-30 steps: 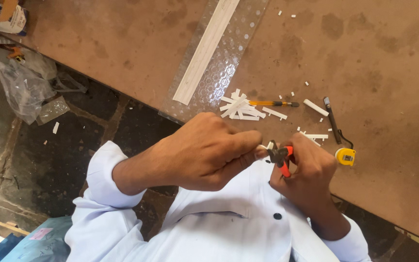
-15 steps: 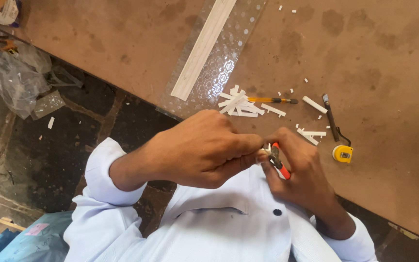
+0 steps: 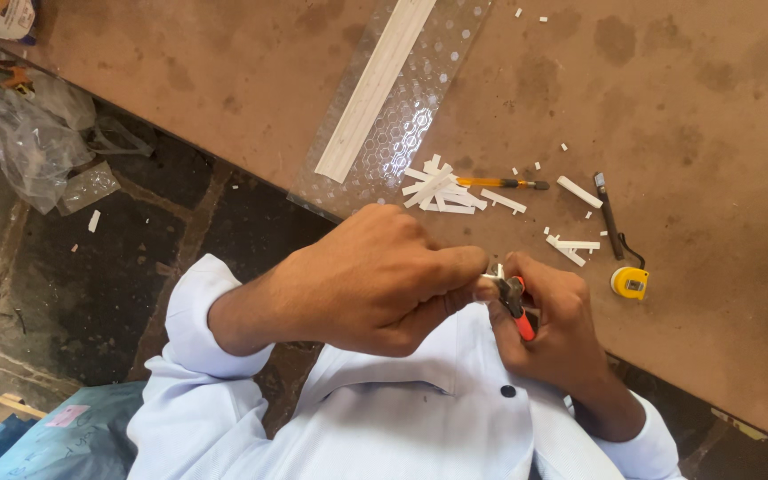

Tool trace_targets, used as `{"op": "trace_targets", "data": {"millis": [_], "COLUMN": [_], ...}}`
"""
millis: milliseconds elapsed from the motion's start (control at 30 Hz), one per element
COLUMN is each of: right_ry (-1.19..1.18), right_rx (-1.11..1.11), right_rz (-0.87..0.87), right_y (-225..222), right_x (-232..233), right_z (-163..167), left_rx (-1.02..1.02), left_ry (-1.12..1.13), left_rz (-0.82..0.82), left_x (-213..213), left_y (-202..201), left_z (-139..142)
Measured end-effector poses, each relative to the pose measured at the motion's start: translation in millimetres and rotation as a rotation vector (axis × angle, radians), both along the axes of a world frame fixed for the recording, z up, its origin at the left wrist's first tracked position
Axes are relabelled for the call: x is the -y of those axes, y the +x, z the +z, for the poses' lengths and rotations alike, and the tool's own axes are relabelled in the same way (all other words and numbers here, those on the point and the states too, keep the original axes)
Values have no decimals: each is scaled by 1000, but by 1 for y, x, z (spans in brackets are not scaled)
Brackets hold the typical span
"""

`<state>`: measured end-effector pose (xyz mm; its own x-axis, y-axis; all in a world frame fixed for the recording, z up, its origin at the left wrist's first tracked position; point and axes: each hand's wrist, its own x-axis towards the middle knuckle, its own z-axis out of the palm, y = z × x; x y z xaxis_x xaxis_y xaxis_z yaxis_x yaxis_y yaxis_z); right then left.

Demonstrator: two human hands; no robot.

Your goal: The person repeatedly picks up short white plastic strips and uses red-handled pliers to trim small pieces from their ends. The trimmed pieces accumulate on the workbench. The person handles the strips one at a time and places the trimmed pieces back on the table.

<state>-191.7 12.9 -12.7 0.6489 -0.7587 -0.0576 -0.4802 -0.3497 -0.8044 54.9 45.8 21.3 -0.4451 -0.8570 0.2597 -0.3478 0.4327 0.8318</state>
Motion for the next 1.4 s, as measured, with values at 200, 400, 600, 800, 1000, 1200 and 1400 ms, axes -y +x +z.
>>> {"op": "trace_targets", "data": {"millis": [200,400,600,800,1000,1200,1400], "right_ry": [50,85,183,372,458,388,445], "right_rx": [75,136,192,223,131,148,107], "right_rz": [63,129,206,192,142,165,299], "right_y": [-5,-10,-17,-27,-32,-18,-14], "right_x": [-1,0,4,-3,-3,1,4], "right_z": [-7,-13,-14,-24,-28,-23,1], "left_rx": [-34,-70,-112,-84,33,64,-26], "left_ry": [11,28,9,3,23,9,87], "left_rz": [-52,-113,-150,-156,-102,-41,-136], "left_x": [0,2,5,5,7,6,3], "left_y": [3,3,0,0,-3,0,10], "left_z": [3,0,-4,-3,-3,-3,-9]}}
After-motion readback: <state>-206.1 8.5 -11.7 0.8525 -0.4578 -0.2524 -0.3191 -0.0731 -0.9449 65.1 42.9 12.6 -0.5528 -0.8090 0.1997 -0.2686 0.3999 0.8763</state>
